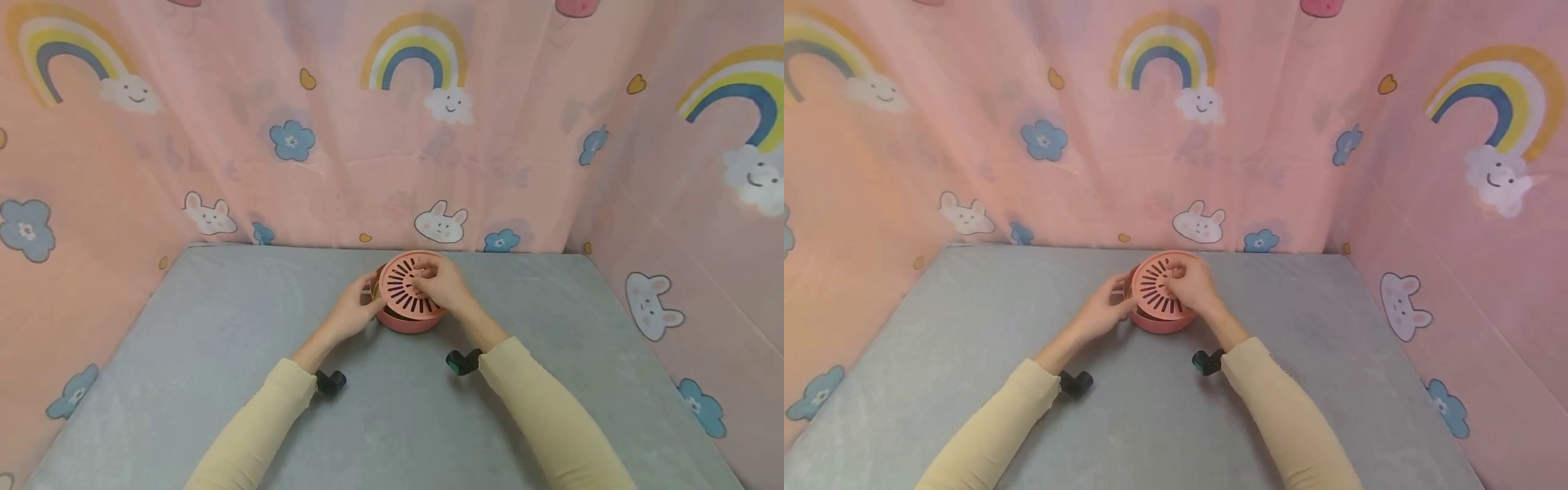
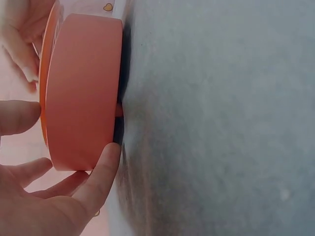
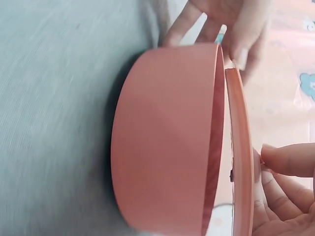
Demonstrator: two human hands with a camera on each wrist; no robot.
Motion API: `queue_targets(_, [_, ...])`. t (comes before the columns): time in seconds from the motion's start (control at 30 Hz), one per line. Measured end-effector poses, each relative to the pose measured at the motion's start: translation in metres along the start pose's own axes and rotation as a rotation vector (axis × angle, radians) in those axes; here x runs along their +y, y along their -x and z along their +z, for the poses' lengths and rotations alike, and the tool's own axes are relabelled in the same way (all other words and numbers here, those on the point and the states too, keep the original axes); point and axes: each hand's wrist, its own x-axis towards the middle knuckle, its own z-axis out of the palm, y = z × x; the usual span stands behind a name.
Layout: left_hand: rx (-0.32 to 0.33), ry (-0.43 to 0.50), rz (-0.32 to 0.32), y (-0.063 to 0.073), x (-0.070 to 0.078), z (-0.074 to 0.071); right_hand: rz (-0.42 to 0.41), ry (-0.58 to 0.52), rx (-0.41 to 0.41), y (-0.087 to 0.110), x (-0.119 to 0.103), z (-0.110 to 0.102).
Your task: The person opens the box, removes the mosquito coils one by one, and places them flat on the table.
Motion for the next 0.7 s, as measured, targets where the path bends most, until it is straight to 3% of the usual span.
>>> queue_targets(0.37, [-0.023,-0.023,0.004,-0.003,-0.004,-0.004,-0.025,0.056,-0.028,-0.002,0.014,-0.044])
queue_targets(0.7, [-0.073,-0.017,-0.028,0.0,-0.001,-0.003,0.006,0.069,0.037,0.007,0.025,-0.091])
